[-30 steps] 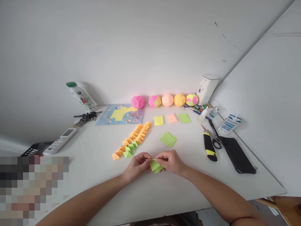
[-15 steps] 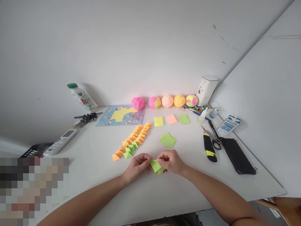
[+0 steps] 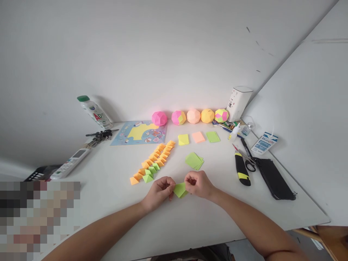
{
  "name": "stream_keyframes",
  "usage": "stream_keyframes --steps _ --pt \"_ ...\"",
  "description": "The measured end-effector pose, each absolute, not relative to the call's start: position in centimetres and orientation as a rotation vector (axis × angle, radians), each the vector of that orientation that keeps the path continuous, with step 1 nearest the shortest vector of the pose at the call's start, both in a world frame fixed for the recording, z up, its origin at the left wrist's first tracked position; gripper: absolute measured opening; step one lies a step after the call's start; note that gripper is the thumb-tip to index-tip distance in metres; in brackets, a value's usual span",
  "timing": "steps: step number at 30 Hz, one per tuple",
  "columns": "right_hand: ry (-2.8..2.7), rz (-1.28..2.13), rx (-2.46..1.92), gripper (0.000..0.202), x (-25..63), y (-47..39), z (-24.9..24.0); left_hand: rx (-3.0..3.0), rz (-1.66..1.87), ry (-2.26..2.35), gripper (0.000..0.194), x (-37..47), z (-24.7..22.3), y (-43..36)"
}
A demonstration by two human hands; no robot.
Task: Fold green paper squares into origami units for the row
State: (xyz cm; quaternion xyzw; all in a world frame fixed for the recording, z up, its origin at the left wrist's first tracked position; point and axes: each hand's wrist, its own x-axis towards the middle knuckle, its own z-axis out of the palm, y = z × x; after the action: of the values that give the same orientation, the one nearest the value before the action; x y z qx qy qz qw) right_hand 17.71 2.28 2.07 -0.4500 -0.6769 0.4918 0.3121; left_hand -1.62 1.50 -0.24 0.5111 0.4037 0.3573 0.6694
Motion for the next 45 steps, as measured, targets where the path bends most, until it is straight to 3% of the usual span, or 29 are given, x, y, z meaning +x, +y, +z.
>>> stream_keyframes --steps 8,15,32,39,45 --pt "-1.682 1.478 -1.142 0.011 17.8 2.3 2.2 1.066 0.807 0.890 0.030 -1.7 -0.6 1.8" --pt "-1.617 1.444 -1.137 0.020 17.9 2.4 2.0 0.914 0.943 0.838 0.031 -1.6 -0.4 1.9" --pt "-1.367 1.674 -1.156 0.026 17.7 2.9 1.2 1.052 0.894 0.824 0.035 -1.5 -0.7 1.3" --pt "-1.384 1.755 -1.091 0.044 17.2 2.6 0.7 1.234 0.966 0.770 0.037 -1.7 -1.2 1.1" --pt "-1.444 1.766 -1.117 0.033 17.1 2.5 0.7 1.479 0.991 0.757 0.018 -2.0 -1.7 1.0"
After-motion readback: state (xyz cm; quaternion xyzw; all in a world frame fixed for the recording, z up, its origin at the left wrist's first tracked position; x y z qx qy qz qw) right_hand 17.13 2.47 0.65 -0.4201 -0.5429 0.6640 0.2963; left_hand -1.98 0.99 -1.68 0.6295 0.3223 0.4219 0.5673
